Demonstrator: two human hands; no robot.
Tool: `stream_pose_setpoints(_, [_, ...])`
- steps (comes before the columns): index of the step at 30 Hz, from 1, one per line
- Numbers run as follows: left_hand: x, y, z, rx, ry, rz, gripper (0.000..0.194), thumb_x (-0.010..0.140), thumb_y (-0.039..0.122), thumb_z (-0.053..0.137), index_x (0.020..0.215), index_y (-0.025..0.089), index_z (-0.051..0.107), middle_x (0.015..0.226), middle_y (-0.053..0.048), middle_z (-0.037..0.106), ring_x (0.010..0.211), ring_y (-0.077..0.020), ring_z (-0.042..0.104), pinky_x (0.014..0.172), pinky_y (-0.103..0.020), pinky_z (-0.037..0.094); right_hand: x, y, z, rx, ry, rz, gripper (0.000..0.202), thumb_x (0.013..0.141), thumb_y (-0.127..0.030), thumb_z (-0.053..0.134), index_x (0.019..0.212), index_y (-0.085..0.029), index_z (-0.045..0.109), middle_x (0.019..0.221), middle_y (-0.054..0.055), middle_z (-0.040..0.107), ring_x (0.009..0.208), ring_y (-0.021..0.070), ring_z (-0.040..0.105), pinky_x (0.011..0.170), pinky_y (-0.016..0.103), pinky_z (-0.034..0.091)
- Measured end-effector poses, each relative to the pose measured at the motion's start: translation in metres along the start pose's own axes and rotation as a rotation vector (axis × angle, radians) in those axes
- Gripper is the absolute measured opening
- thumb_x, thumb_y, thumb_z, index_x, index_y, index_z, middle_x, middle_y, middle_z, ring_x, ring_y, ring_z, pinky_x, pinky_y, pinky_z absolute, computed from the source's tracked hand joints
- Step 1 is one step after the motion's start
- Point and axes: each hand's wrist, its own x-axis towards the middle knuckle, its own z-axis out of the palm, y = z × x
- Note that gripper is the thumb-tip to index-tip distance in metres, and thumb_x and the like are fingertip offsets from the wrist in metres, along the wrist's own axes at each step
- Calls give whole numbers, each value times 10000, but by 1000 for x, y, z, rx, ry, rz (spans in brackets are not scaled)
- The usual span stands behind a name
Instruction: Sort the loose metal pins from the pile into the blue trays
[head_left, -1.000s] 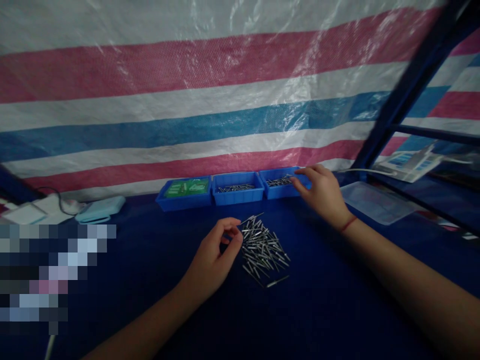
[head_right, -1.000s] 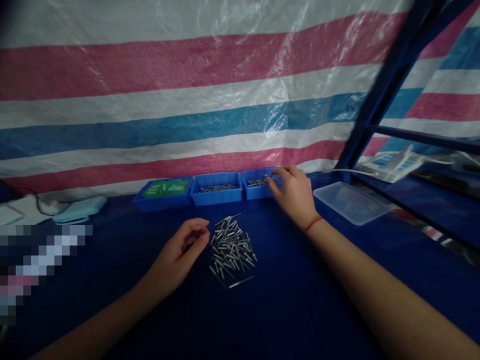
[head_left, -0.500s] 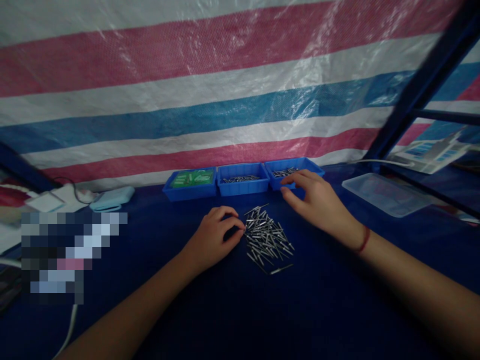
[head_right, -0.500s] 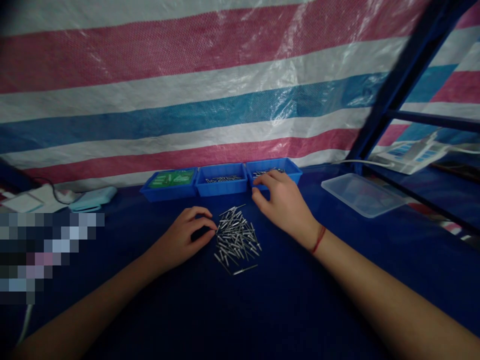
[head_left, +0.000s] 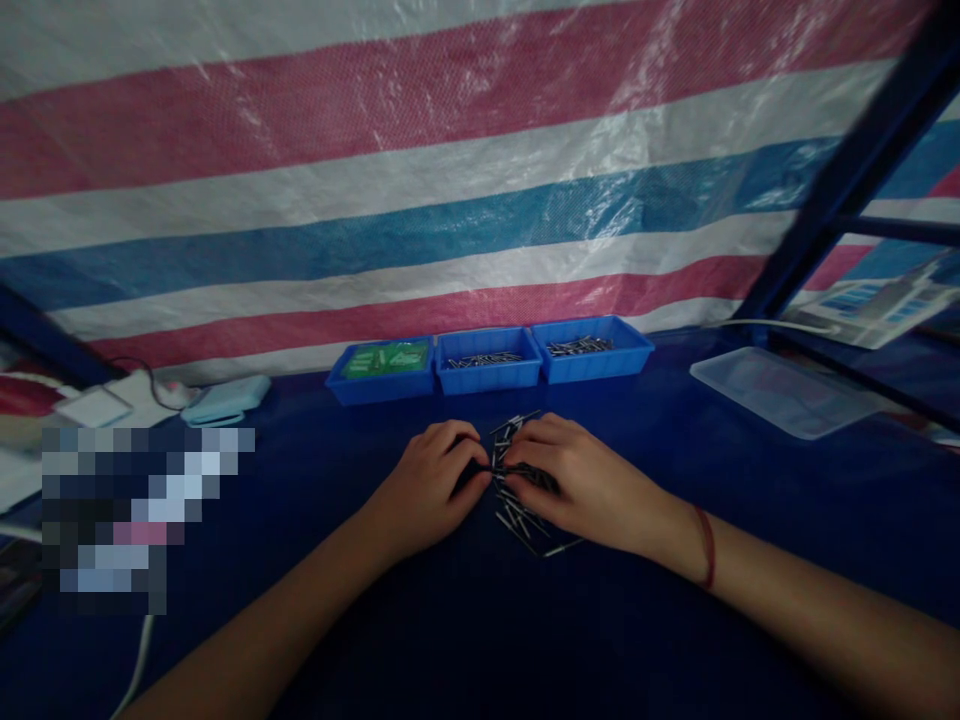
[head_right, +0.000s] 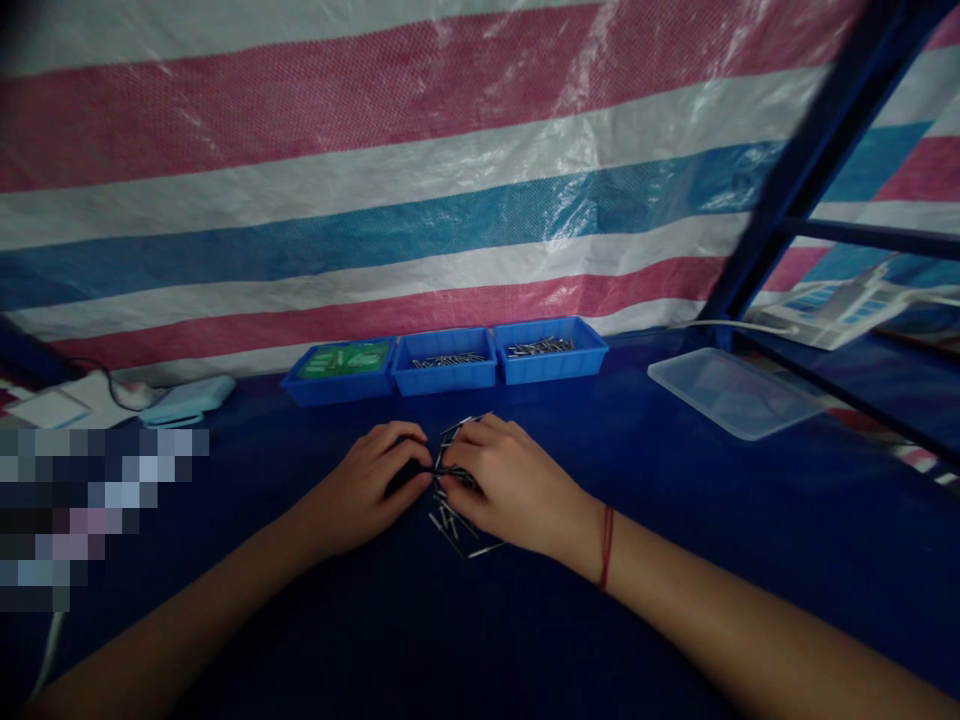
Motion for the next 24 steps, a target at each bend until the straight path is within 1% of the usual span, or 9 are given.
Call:
stream_pose_setpoints(3, [-1, -1, 2, 6, -30, -23, 97, 880, 220, 471, 897, 194, 563, 1072, -66, 539, 1002, -228, 510, 867, -421, 402, 0, 0, 0, 4, 10, 14, 167, 848, -211, 496, 895, -192, 655, 824, 43, 593, 832, 180, 530, 752, 334, 398])
stream_pose_setpoints(5, [-1, 0, 5, 5, -28, -47, 114, 893, 220, 449, 879, 193, 559, 1049, -59, 542, 996, -225, 510, 865, -419, 399, 0, 0, 1, 8, 4, 22, 166, 849, -197, 496, 890, -183, 656, 819, 48, 594, 834, 179, 531, 755, 333, 402])
stream_pose_setpoints(8, [-1, 2, 8, 8, 6, -63, 124, 905, 214, 425, 875, 192, 543, 1018, -55, 537, 982, -224, 508, 855, -413, 399, 1, 0, 2, 19, -7, 19, 158, 849, -203, 512, 907, -178, 656, 831, 53, 599, 854, 187, 530, 758, 338, 413])
stream_pose_setpoints(11, [-1, 6, 8, -10, 52, -52, 125, 914, 191, 394, 885, 191, 515, 1004, -60, 530, 999, -226, 492, 862, -410, 394, 1, 0, 4, 34, 22, -2, 150, 856, -204, 510, 898, -175, 651, 851, 57, 608, 870, 193, 533, 769, 350, 422])
stream_pose_setpoints(15, [0, 14, 5, -163, 175, -81, 51, 903, 218, 429, 869, 189, 454, 931, -51, 520, 926, -200, 504, 839, -379, 408, 2, 0, 6, 134, 121, 10, 120, 853, -178, 517, 863, -175, 636, 848, 49, 622, 844, 176, 551, 774, 338, 438])
stream_pose_setpoints(17, [0, 17, 4, -267, 241, -113, 72, 882, 243, 484, 903, 189, 441, 919, -43, 514, 891, -183, 509, 819, -354, 420, 2, -1, 7, 214, 179, 48, 107, 850, -175, 527, 867, -185, 632, 855, 41, 635, 833, 166, 563, 772, 333, 447])
stream_pose_setpoints(20, [-1, 19, 4, -364, 269, -138, 134, 863, 253, 525, 966, 193, 462, 944, -36, 523, 897, -173, 517, 811, -338, 425, 2, -2, 10, 302, 240, 98, 107, 853, -190, 536, 888, -201, 637, 888, 38, 651, 849, 162, 579, 786, 339, 455])
stream_pose_setpoints(24, [-1, 18, 5, -427, 293, -132, 99, 872, 229, 506, 965, 200, 488, 946, -26, 535, 875, -159, 527, 795, -329, 433, 2, -2, 12, 347, 262, 109, 95, 845, -204, 553, 858, -204, 647, 861, 32, 659, 835, 160, 590, 778, 339, 462])
